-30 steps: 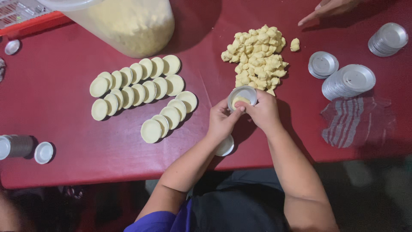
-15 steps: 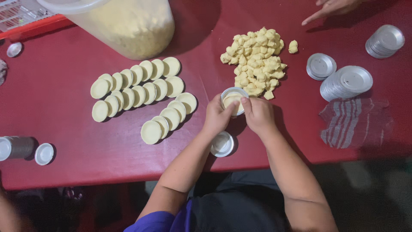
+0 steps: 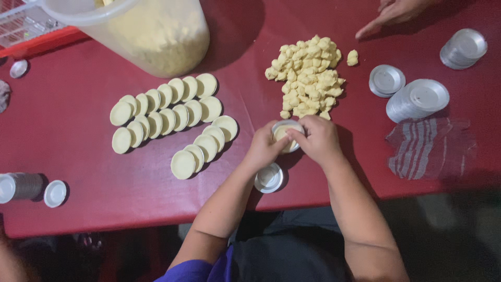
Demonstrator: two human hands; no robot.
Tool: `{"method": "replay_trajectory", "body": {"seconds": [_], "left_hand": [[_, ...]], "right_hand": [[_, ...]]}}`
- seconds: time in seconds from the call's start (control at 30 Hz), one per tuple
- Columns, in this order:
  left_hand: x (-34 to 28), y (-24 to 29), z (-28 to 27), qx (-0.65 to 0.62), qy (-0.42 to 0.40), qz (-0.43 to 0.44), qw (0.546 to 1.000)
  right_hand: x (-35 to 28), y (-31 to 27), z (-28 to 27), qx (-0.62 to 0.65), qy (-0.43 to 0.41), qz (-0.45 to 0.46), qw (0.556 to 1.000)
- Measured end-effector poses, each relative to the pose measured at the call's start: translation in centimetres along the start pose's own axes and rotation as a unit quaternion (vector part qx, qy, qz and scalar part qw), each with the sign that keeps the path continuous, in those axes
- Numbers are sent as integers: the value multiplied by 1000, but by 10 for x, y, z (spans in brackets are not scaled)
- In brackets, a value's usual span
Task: The person picks up a piece of dough, places it inside a small metal tin, and presses it down into the shape of the tin.
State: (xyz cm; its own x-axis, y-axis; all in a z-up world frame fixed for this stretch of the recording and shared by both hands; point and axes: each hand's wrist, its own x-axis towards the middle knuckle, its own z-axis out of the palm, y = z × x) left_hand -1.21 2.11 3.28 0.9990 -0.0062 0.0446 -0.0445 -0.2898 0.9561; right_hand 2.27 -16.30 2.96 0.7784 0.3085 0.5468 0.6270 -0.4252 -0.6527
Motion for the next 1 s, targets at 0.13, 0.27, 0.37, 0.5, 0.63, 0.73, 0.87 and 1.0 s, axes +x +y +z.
{"method": "replay_trajectory", "body": {"seconds": [0.13, 0.27, 0.37, 0.5, 0.63, 0.73, 0.87, 1.0], "left_hand": [[-4, -2, 6, -18, -4, -7, 1000], [-5, -15, 11, 3, -7, 5, 1000], [-6, -17, 12, 31, -23, 26, 999], [-8, 1, 8, 0, -25, 17, 1000], [-7, -12, 11, 28, -25, 39, 999], [-5, -16, 11, -3, -23, 34, 999], [-7, -26, 12, 12, -31, 42, 999], [-9, -27, 17, 38, -40, 38, 998]], "right_hand": [[-4, 8, 1, -43, -3, -25, 999], [-7, 9, -1, -46, 3, -66, 997], [-10, 11, -2, -56, 11, -66, 996], [-7, 5, -5, -61, 29, -83, 994], [-12, 13, -1, -90, 21, -85, 992], [-9, 7, -5, -80, 11, -81, 993], [-12, 13, 0, -92, 15, -87, 992], [-7, 2, -10, -99, 5, -98, 990]]}}
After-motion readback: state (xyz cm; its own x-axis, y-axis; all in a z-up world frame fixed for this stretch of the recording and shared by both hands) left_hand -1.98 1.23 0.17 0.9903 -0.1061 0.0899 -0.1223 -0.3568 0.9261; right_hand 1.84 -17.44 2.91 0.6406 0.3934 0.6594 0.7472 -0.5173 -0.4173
